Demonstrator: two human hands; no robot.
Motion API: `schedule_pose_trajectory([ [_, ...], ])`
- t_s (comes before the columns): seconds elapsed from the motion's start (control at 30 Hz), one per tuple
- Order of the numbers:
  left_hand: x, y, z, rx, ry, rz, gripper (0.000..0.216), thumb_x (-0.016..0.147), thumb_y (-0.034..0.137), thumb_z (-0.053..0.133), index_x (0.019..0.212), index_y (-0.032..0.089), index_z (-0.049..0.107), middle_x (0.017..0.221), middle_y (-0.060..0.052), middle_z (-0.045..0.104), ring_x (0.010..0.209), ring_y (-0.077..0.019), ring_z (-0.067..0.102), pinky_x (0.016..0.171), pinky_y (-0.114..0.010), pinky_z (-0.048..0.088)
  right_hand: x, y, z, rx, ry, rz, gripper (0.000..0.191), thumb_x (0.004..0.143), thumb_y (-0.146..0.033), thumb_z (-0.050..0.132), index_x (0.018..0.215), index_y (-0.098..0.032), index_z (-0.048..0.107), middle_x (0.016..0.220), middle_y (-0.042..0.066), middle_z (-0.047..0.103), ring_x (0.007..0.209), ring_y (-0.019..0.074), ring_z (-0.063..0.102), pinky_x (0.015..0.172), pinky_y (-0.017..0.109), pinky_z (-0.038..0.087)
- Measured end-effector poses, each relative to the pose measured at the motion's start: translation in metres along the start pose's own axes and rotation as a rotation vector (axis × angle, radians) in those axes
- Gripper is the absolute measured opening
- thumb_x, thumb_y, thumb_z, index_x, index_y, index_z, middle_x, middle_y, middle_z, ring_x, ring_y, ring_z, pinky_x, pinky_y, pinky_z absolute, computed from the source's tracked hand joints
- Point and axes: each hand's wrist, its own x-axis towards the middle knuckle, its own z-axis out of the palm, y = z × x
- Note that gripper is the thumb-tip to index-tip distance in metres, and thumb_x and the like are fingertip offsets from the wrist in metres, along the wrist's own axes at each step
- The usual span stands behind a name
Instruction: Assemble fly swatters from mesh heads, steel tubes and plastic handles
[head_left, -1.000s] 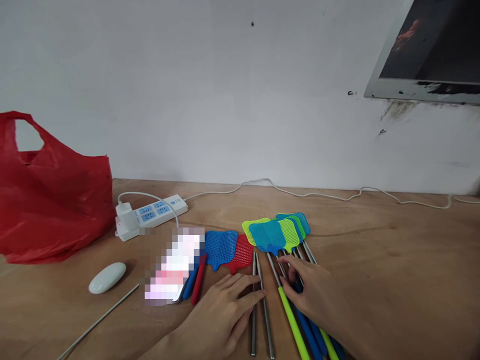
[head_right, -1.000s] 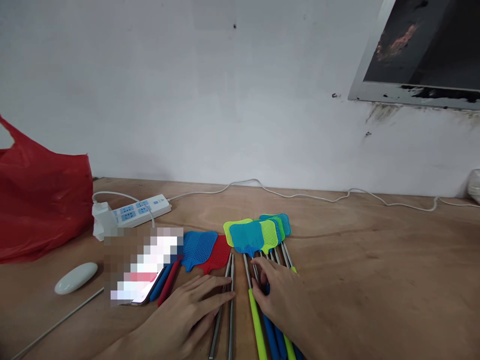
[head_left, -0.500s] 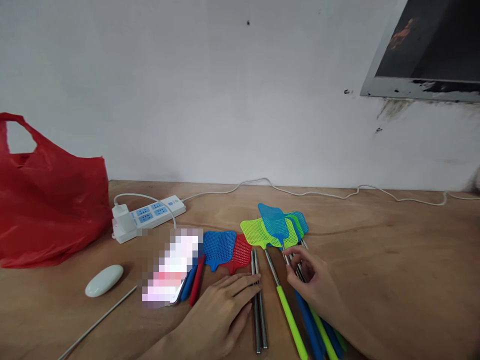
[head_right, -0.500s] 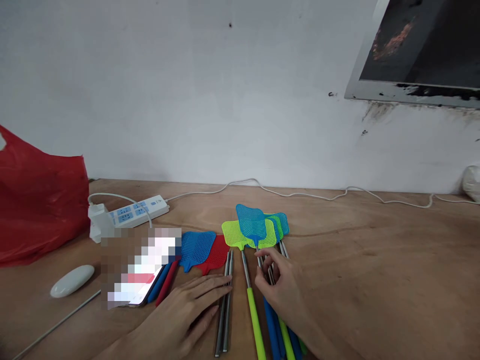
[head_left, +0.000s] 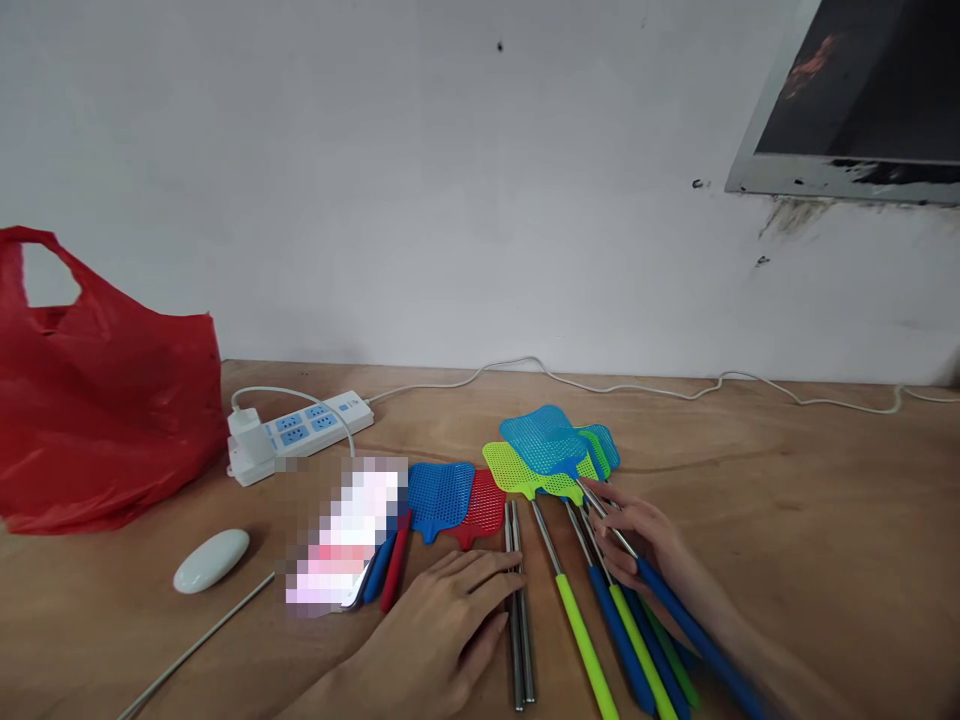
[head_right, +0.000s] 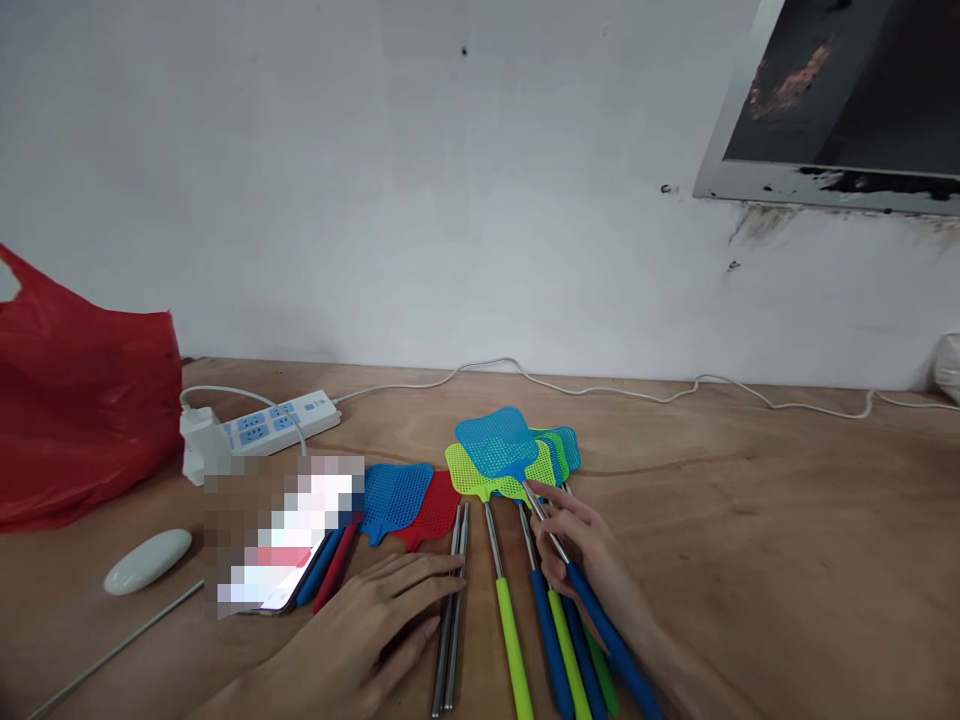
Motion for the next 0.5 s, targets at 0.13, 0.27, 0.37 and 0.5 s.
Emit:
schedule_pose_trajectory([
  [0.13,-0.0003,-0.0004,0.0006,-0.019,0.047,0.016,0.044,0.094,0.011,0.051,0.134,0.028,0.053,0.139,-0.004,0.06,0.123,-0.0238,0.06,0.104,-0.041,0.05,0.0026,0.003,-0.001,-0.028,-0.032,0.054,0.034,0.079,-0.041,0.071,0.101,-0.016,0.066,0.05,-0.009,0.05,0.027,0.0031,0.028,0.026,0.015,0.022],
  [0.27,-0.0005,0.0013,-0.0025,-0.023,0.051,0.01,0.043,0.094,0.011,0.05,0.133,0.028,0.054,0.135,-0.005,0.06,0.119,-0.0241,0.061,0.102,-0.04,0.052,0.0035,0.001,0.0011,0.01,0.016,0.153,0.03,0.08,-0.046,0.071,0.082,-0.018,0.063,0.048,-0.009,0.043,0.03,0.0041,0.032,0.025,0.012,0.023],
  [0.37,-0.0006,0.0032,-0.005,-0.032,0.044,-0.006,0.04,0.096,0.011,0.048,0.132,0.027,0.055,0.133,-0.006,0.06,0.118,-0.0245,0.06,0.101,-0.04,0.052,0.0045,-0.0012,0.0025,0.136,0.039,0.192,0.035,0.07,-0.044,0.08,0.064,-0.018,0.057,0.052,-0.007,0.043,0.037,0.0035,0.034,0.027,0.01,0.025],
  [0.5,0.0004,0.0042,-0.0061,-0.045,0.032,-0.016,0.038,0.096,0.011,0.047,0.129,0.027,0.056,0.127,-0.007,0.061,0.115,-0.0245,0.061,0.099,-0.041,0.052,0.0033,-0.0025,0.0026,0.161,0.032,0.107,0.035,0.067,-0.043,0.083,0.062,-0.018,0.059,0.058,-0.005,0.043,0.043,0.0052,0.031,0.029,0.012,0.03],
])
